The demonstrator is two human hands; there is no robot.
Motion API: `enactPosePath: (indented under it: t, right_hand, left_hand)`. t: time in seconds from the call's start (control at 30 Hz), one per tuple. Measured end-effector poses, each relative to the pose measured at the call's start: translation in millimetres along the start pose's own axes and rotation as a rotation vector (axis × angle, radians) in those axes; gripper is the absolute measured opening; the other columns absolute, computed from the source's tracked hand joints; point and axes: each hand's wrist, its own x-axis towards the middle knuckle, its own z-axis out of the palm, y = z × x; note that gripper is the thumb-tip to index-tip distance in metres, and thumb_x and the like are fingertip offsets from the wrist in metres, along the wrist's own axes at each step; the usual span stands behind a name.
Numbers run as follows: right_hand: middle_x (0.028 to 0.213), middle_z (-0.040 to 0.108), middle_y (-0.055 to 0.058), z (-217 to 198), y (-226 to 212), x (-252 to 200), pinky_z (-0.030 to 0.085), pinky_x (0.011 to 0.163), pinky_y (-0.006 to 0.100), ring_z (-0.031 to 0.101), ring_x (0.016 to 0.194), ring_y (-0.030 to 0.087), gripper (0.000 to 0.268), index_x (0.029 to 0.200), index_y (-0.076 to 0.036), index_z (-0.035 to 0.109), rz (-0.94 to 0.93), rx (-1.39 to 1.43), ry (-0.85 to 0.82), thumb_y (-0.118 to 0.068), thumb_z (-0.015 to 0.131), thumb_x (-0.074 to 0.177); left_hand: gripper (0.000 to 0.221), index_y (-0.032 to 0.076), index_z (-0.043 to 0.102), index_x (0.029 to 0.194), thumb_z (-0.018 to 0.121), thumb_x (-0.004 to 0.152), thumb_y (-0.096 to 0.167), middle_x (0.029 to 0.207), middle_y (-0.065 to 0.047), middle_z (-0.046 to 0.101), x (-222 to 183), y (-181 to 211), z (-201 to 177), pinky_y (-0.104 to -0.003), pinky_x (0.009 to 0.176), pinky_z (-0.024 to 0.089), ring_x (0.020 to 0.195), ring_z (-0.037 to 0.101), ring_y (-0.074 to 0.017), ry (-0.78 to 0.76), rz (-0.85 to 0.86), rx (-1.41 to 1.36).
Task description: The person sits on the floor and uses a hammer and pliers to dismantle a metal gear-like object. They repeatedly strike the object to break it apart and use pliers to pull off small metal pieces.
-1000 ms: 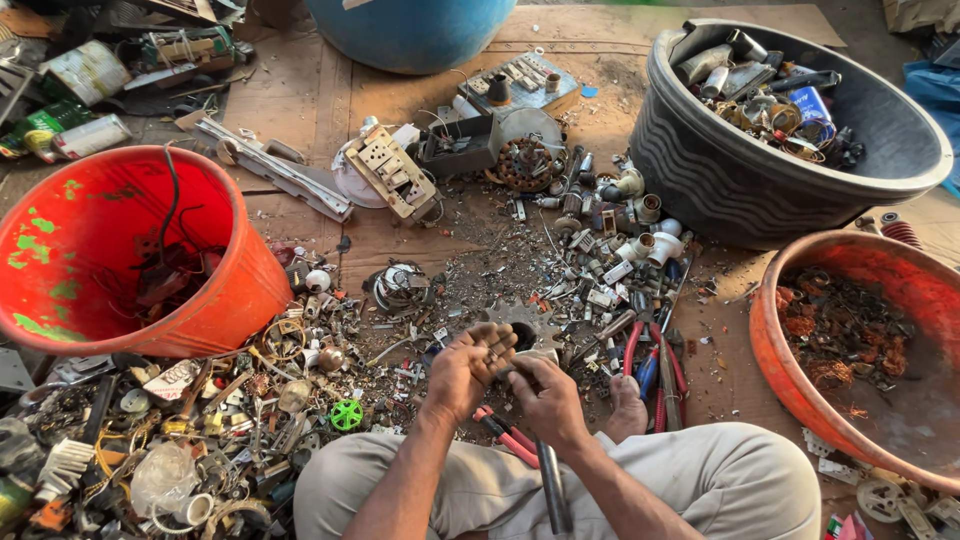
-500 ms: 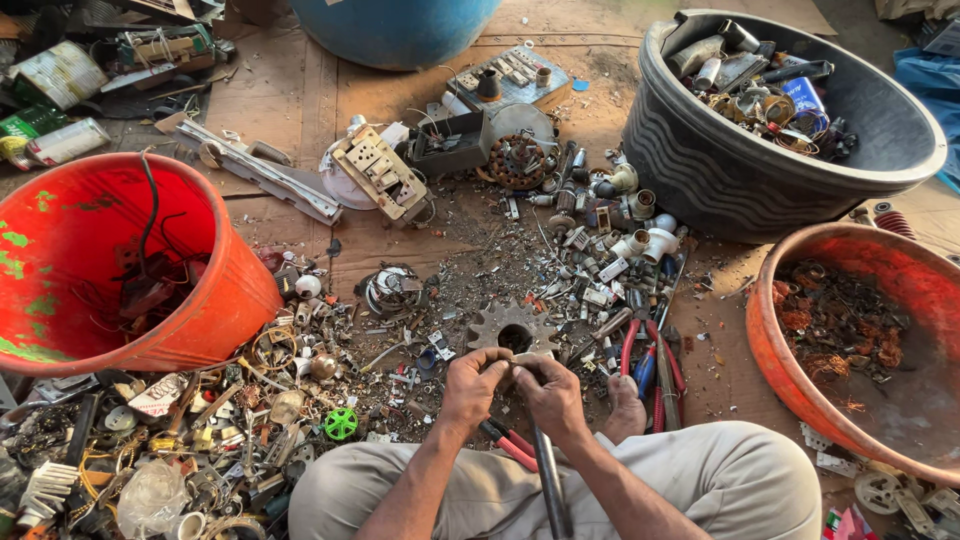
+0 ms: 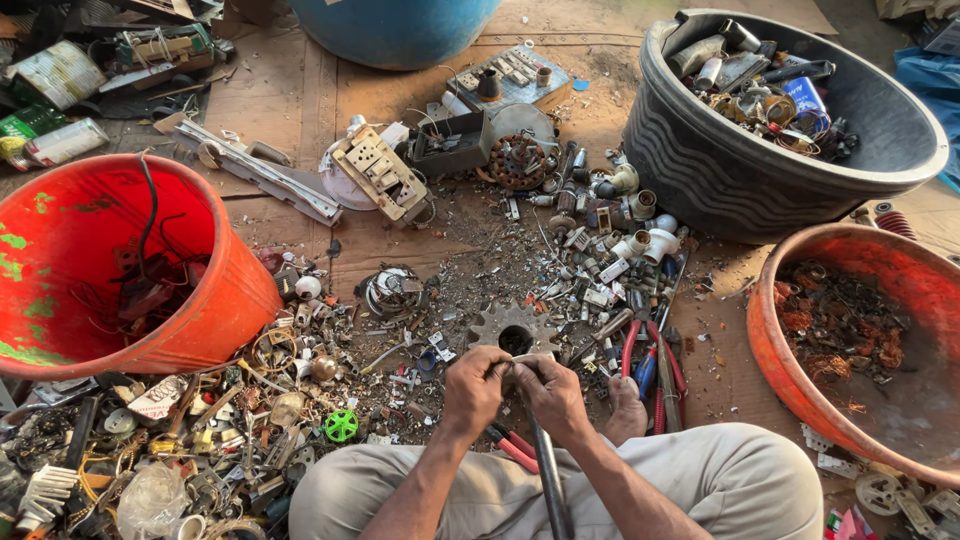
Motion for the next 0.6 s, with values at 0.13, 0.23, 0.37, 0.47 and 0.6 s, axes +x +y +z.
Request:
enactPosePath:
  t: [0.13,0.23,0.37,0.47,0.6]
  right_hand:
    - [0.065,0.062,0.003,-5,3,5,0.038,0.045,0.024,0.049,0.050,0.007,0.019,0.105,-0.004,0.076,0.354,0.086,-0.067,-0.016,0.063,0.099]
    - [0.065,0.058,0.000,-17,9,10,0.035,0.041,0.024,0.048,0.046,0.007,0.018,0.103,0.005,0.070,0.552,0.474,-0.115,-0.013,0.065,0.100]
    - [0.068,0.060,0.000,-12,10,11,0.040,0.045,0.022,0.050,0.050,0.006,0.021,0.108,0.003,0.071,0.472,0.327,-0.097,-0.015,0.064,0.099]
    - [0.071,0.065,0.001,-2,11,6,0.045,0.049,0.023,0.055,0.053,0.008,0.022,0.110,-0.002,0.071,0.332,0.189,0.002,-0.016,0.063,0.096]
    - [0.079,0.069,0.003,-5,33,-10,0.050,0.060,0.024,0.063,0.067,0.010,0.023,0.107,0.000,0.069,0.048,-0.162,0.267,-0.017,0.068,0.092]
  left_hand:
    - [0.015,0.002,0.067,0.106,0.067,0.091,-0.001,0.103,-0.012,0.071,1,0,-1,-0.038,0.083,0.062,0.094,0.073,-0.0298,-0.007,0.272,0.189]
    - [0.012,0.000,0.071,0.102,0.069,0.090,-0.001,0.099,-0.013,0.073,-1,-1,1,-0.037,0.080,0.061,0.092,0.073,-0.0286,-0.039,0.228,0.158]
    - [0.012,0.002,0.079,0.097,0.072,0.087,0.004,0.089,-0.009,0.078,4,-14,8,-0.031,0.070,0.061,0.078,0.075,-0.0191,-0.099,-0.478,-0.189]
    - [0.016,0.004,0.081,0.100,0.073,0.087,0.007,0.088,-0.009,0.080,3,-40,4,-0.030,0.070,0.060,0.075,0.073,-0.0174,-0.042,-0.779,-0.275]
    - [0.018,0.005,0.082,0.100,0.078,0.084,0.012,0.090,-0.011,0.081,5,-82,14,-0.033,0.073,0.057,0.076,0.074,-0.0193,0.119,-0.727,0.040]
